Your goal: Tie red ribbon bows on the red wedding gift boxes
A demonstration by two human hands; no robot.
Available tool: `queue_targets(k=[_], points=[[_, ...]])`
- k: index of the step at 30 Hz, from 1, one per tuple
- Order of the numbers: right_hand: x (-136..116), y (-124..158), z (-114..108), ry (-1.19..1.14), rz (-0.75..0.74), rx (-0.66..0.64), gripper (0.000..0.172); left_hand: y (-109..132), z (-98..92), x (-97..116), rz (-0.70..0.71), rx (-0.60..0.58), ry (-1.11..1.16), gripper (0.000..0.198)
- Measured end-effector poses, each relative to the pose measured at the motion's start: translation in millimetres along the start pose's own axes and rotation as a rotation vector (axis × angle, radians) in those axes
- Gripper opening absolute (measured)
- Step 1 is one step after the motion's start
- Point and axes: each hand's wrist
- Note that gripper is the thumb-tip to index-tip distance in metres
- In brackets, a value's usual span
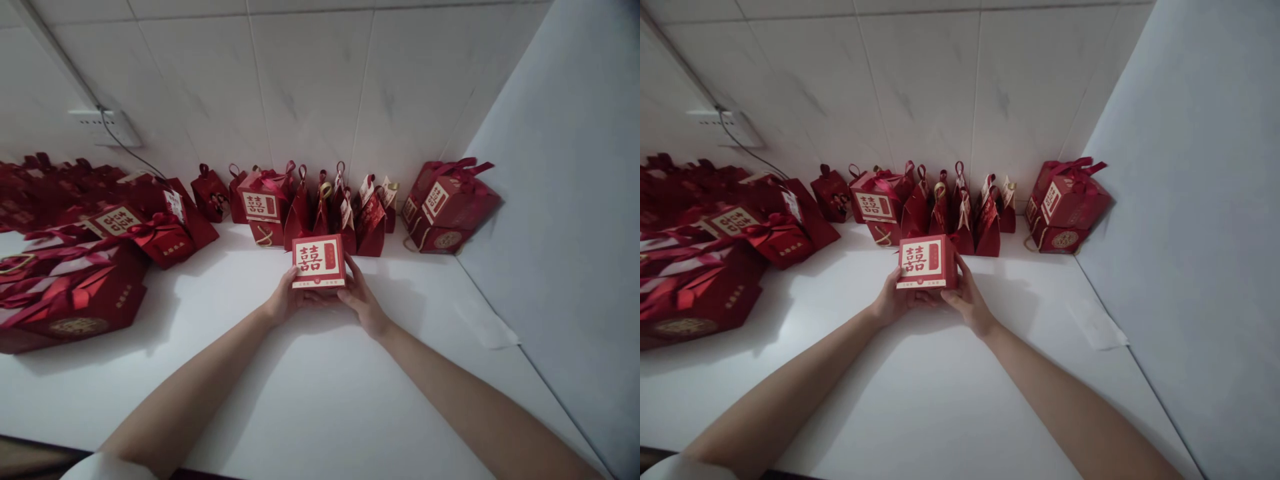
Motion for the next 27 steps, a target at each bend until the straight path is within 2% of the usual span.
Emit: queue_targets(k=[4, 8, 13, 17, 20, 27], points=[[-2, 7, 5, 0.21, -0.126, 0.078, 0.072, 0, -0.5, 1, -0.003, -0.066, 0.149, 0.079], [-4, 14, 12, 0.46, -0.256, 0.057, 0.072, 4, 4.4, 5, -0.066, -0.224, 0.331, 0.078], [-4, 17, 14, 0.555, -0.242, 0.013, 0.075, 9, 12.5, 7, -0.074, -0.332, 0.424, 0.081], [-4, 15, 16, 0.435, -0.146, 0.003, 0.076, 10, 10.4, 4, -0.085, -0.323, 0.372, 0.09], [-5, 12, 17, 0.39, -0.137, 0.0, 0.078, 8, 8.3, 4, -0.109, -0.295, 0.393, 0.097], [-1, 13, 14, 0.423, -0.115, 0.032, 0.065, 6, 8.9, 7, -0.078, -0.216, 0.395, 0.069]])
Point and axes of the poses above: each hand's wrist, its own y-axis away from the middle knuckle, its own z-axis out of the palm, x = y × z, and after that the axes turned 10 degrees about -y, right-handed
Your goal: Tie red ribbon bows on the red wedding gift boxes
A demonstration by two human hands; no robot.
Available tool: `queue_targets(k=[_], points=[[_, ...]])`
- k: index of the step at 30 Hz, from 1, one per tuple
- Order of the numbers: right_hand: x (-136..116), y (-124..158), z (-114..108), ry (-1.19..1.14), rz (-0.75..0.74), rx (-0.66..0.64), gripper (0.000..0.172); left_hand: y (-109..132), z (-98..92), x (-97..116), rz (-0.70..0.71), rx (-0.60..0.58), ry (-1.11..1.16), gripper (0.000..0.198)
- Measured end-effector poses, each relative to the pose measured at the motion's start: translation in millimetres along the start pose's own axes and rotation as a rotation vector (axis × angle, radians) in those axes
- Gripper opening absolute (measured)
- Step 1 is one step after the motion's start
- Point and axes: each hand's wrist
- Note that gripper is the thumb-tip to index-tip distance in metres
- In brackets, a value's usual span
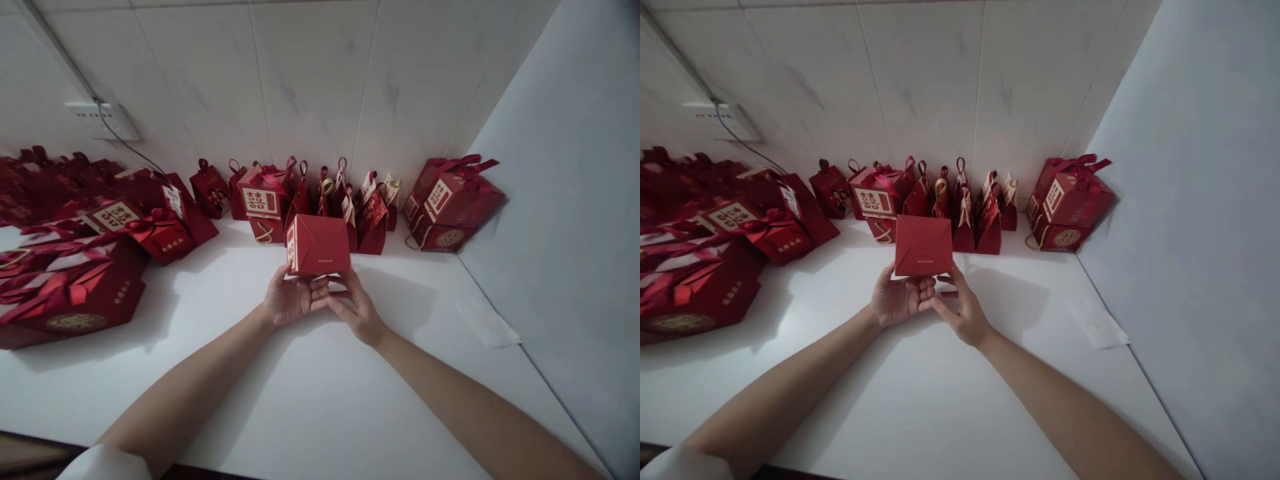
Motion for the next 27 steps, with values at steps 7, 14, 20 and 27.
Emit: queue_targets(k=[7, 14, 20, 27], points=[[2, 3, 1, 0.028, -0.045, -0.03, 0.071, -1, -2.4, -1, 0.02, -0.053, -0.057, 0.082], [0, 3, 1, 0.114, -0.106, -0.079, 0.081, -1, -4.0, -1, 0.078, -0.088, -0.07, 0.093], [-7, 2, 2, 0.165, -0.132, -0.124, 0.08, -1, -0.7, 2, 0.123, 0.002, -0.063, 0.092], [-8, 2, 1, 0.23, -0.129, -0.187, 0.076, 1, -0.6, 6, 0.217, 0.172, -0.053, 0.067]])
Point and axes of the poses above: each hand's wrist, its own y-axis away from the middle knuckle, its own z-axis out of the palm, x = y × z, and after that the axes turned 10 degrees about -y, right-handed
